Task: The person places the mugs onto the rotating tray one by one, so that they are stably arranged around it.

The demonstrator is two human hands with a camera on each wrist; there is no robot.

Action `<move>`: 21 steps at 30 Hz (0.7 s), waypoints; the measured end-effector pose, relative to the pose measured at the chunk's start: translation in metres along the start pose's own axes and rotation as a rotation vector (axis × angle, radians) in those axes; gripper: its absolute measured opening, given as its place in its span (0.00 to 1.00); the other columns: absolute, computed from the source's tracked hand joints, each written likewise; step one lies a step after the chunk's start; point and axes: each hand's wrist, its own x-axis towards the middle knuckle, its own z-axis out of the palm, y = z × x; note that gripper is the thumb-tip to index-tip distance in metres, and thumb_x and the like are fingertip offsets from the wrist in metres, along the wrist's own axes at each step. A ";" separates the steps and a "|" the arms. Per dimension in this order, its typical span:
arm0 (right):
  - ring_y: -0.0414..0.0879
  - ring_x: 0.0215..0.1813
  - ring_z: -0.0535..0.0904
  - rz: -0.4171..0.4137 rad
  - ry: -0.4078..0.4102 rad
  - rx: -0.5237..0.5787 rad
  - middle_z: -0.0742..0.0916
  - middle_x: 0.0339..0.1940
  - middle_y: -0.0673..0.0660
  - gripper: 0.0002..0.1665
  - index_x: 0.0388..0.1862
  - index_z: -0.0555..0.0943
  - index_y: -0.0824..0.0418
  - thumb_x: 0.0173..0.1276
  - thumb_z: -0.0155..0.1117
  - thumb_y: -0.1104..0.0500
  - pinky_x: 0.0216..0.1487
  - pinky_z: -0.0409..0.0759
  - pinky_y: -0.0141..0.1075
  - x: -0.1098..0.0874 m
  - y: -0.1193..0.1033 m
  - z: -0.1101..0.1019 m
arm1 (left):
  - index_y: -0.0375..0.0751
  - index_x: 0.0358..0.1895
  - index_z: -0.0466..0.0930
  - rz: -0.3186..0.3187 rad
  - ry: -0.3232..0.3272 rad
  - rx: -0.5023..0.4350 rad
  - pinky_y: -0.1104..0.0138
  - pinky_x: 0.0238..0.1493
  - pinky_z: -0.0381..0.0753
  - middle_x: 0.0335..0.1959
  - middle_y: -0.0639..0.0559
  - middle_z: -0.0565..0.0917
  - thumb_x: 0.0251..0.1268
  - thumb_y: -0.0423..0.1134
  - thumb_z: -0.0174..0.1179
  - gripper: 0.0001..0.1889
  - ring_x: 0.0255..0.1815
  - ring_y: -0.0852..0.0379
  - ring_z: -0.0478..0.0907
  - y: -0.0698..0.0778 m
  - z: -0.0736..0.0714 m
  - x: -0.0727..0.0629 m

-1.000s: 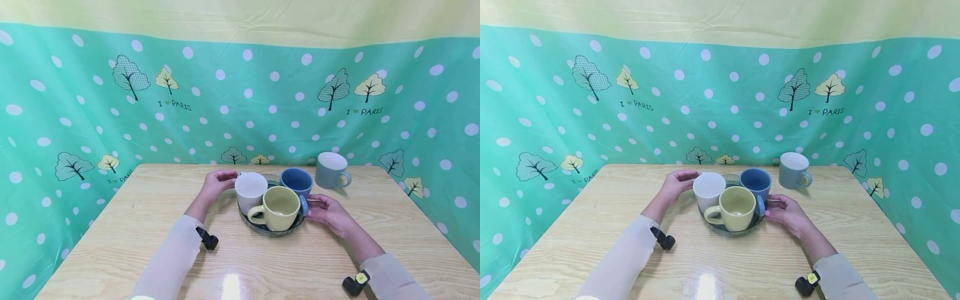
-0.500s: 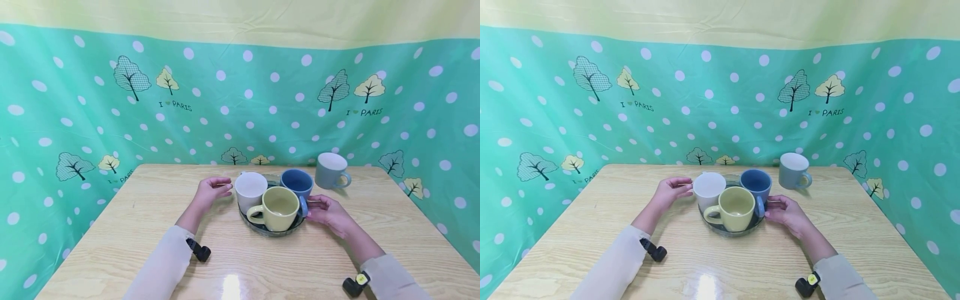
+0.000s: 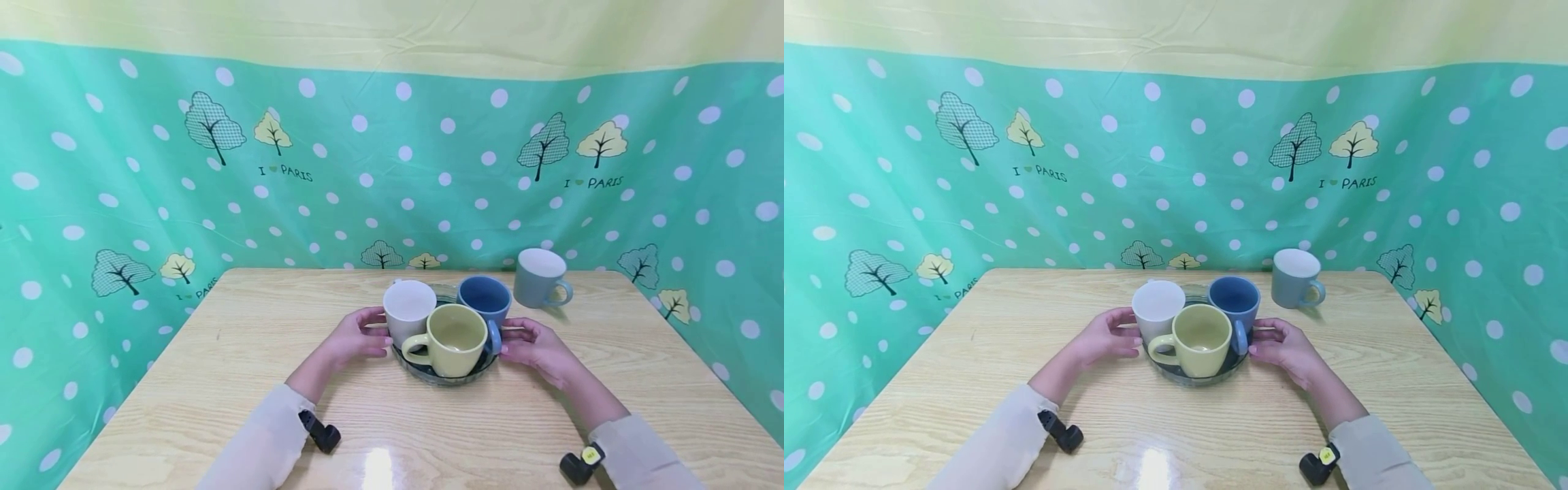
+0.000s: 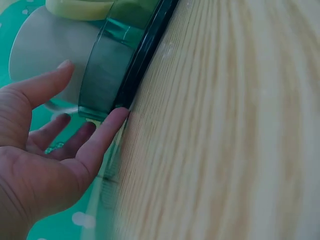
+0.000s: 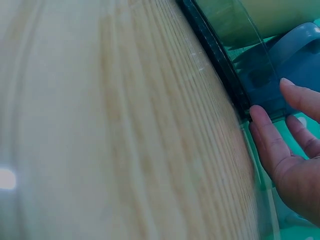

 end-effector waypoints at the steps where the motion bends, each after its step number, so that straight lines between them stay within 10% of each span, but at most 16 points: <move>1: 0.46 0.50 0.82 0.000 -0.004 -0.004 0.79 0.57 0.66 0.38 0.67 0.59 0.76 0.63 0.67 0.71 0.54 0.84 0.43 0.000 0.000 -0.001 | 0.32 0.70 0.62 0.002 -0.013 0.008 0.53 0.49 0.86 0.66 0.33 0.69 0.53 0.21 0.66 0.38 0.61 0.38 0.74 0.000 0.002 0.000; 13: 0.45 0.54 0.81 -0.043 0.087 -0.236 0.73 0.64 0.74 0.38 0.69 0.63 0.74 0.65 0.67 0.64 0.53 0.84 0.35 -0.008 -0.006 -0.026 | 0.31 0.70 0.64 0.018 0.047 -0.011 0.60 0.53 0.84 0.68 0.34 0.68 0.53 0.21 0.67 0.37 0.64 0.38 0.72 -0.010 0.007 0.002; 21: 0.41 0.53 0.82 -0.043 0.196 -0.151 0.75 0.64 0.65 0.41 0.72 0.61 0.70 0.66 0.69 0.60 0.56 0.82 0.41 -0.016 -0.010 -0.047 | 0.30 0.70 0.64 0.016 0.057 -0.068 0.59 0.54 0.83 0.64 0.30 0.71 0.56 0.21 0.65 0.35 0.61 0.40 0.74 -0.013 0.007 0.003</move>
